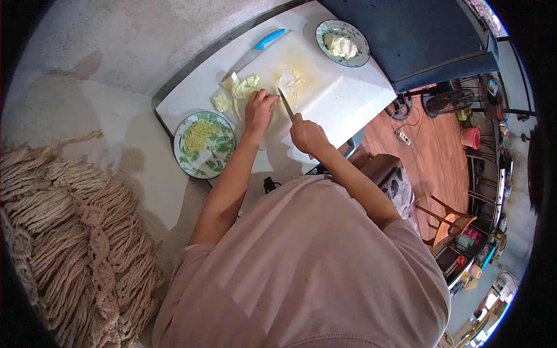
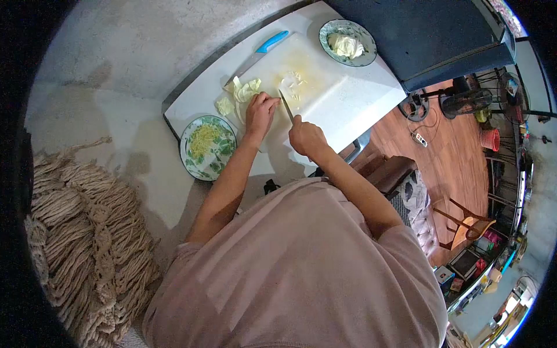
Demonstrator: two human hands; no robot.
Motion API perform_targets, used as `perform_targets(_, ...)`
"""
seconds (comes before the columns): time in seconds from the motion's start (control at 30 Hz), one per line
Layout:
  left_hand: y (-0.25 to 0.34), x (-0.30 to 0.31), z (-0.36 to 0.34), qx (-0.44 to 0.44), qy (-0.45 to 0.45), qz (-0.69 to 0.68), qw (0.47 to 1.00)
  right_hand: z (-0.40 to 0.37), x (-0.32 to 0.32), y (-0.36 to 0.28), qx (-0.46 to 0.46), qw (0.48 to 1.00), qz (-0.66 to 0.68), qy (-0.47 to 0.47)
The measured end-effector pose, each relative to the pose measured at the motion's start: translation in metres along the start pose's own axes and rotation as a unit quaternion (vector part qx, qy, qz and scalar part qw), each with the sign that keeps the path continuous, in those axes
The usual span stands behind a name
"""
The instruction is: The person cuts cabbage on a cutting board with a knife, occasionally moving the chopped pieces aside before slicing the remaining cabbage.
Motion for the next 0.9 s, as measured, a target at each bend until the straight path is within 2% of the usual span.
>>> perform_targets(0.4,0.001,0.000,-0.001,0.000,-0.003,0.017,1.000,-0.002,0.000,-0.020,-0.051,0.994,-0.050,-0.084)
perform_targets(0.47,-0.001,-0.002,-0.004,0.000,-0.002,0.020,1.000,0.005,-0.023,-0.013,-0.032,0.996,-0.061,-0.064)
perform_targets(0.5,-0.001,-0.004,0.000,0.000,0.006,0.022,1.000,0.010,-0.022,-0.014,-0.011,0.996,-0.076,-0.040)
perform_targets(0.63,0.001,-0.003,-0.002,0.015,-0.003,0.009,1.000,0.032,-0.004,-0.005,-0.026,0.998,-0.054,-0.001)
perform_targets(0.83,0.001,-0.004,-0.002,0.003,0.013,0.002,1.000,0.013,0.005,-0.007,-0.028,0.998,-0.056,-0.004)
perform_targets(0.9,-0.001,-0.004,-0.002,0.001,0.007,0.017,1.000,0.009,0.005,-0.011,-0.048,0.997,-0.030,-0.047)
Point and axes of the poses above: each hand's wrist, its own z-axis towards the middle knuckle, its own x-axis out of the back of the hand, y = z × x, the point moved 3 cm from there along z, towards the middle knuckle, and after that the axes turned 6 degrees about z, right-handed, at the moved point
